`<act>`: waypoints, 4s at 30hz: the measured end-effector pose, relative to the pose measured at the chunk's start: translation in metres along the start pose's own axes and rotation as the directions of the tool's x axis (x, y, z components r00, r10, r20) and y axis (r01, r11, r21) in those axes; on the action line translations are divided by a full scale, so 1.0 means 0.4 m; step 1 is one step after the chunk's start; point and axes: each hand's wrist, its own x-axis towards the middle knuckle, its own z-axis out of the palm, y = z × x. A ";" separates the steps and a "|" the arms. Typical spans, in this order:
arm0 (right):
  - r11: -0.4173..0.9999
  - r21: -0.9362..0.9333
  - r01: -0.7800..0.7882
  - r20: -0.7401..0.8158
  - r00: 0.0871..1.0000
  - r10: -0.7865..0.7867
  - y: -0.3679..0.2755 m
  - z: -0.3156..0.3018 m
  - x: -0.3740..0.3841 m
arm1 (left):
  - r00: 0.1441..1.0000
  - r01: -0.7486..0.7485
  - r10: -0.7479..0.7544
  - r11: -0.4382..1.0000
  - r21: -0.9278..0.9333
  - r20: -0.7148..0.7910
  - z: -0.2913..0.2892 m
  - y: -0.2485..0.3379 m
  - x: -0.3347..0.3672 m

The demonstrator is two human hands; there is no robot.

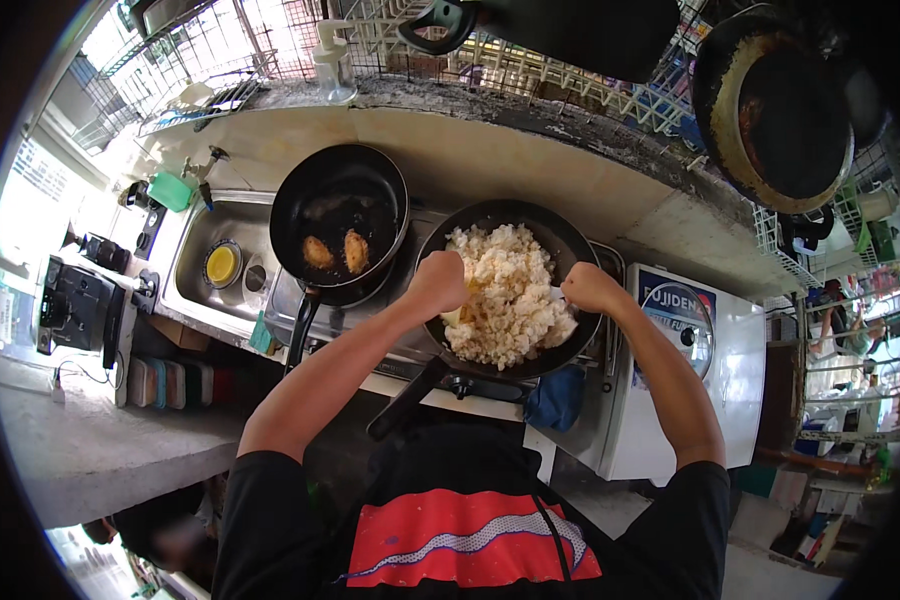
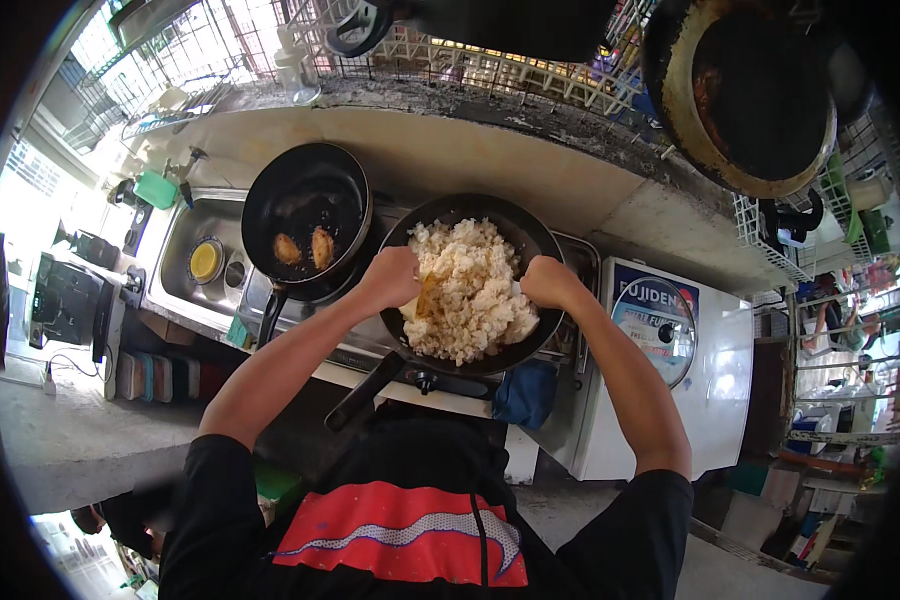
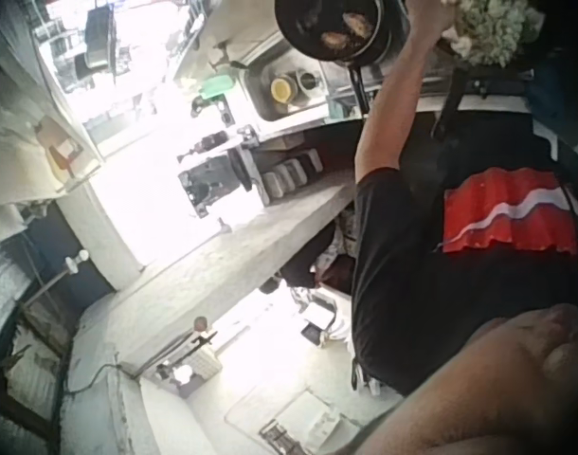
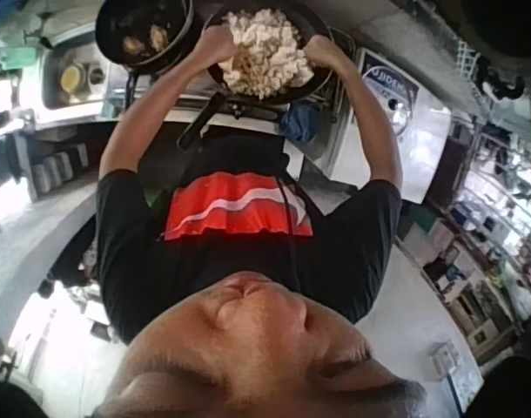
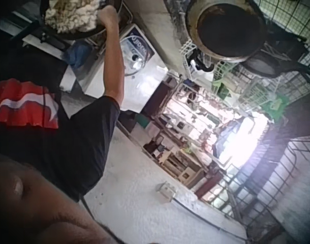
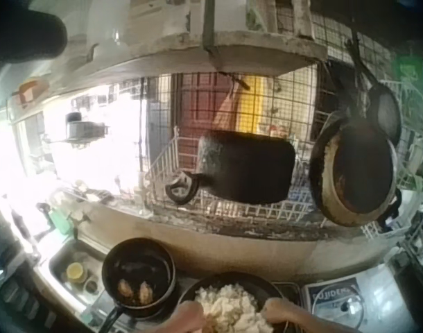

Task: Preparing and seasoning fried rice in a pan on a stove.

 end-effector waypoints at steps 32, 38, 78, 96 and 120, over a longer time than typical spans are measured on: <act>0.816 -0.564 -0.128 -0.266 0.963 -0.033 -0.218 -0.151 -0.187 | 0.915 -0.312 0.346 0.933 0.178 -0.209 -0.154 0.158 0.019; 0.872 -0.456 -0.181 -0.202 0.975 0.097 -0.297 -0.119 -0.278 | 0.898 -0.385 0.427 0.879 0.282 -0.108 -0.147 0.074 0.071; 0.830 0.473 -0.296 -0.221 0.871 0.438 -0.254 0.073 -0.180 | 0.971 -0.233 0.237 0.967 -0.100 0.035 -0.175 0.063 0.127; 0.861 -0.024 -0.509 -0.097 0.858 0.504 -0.238 0.135 -0.207 | 0.942 -0.297 0.247 0.930 0.218 0.226 -0.104 0.037 0.069; 0.894 0.447 -0.039 -0.365 0.904 0.222 -0.246 0.146 -0.164 | 0.979 -0.206 0.200 0.943 -0.260 -0.051 -0.150 -0.012 0.078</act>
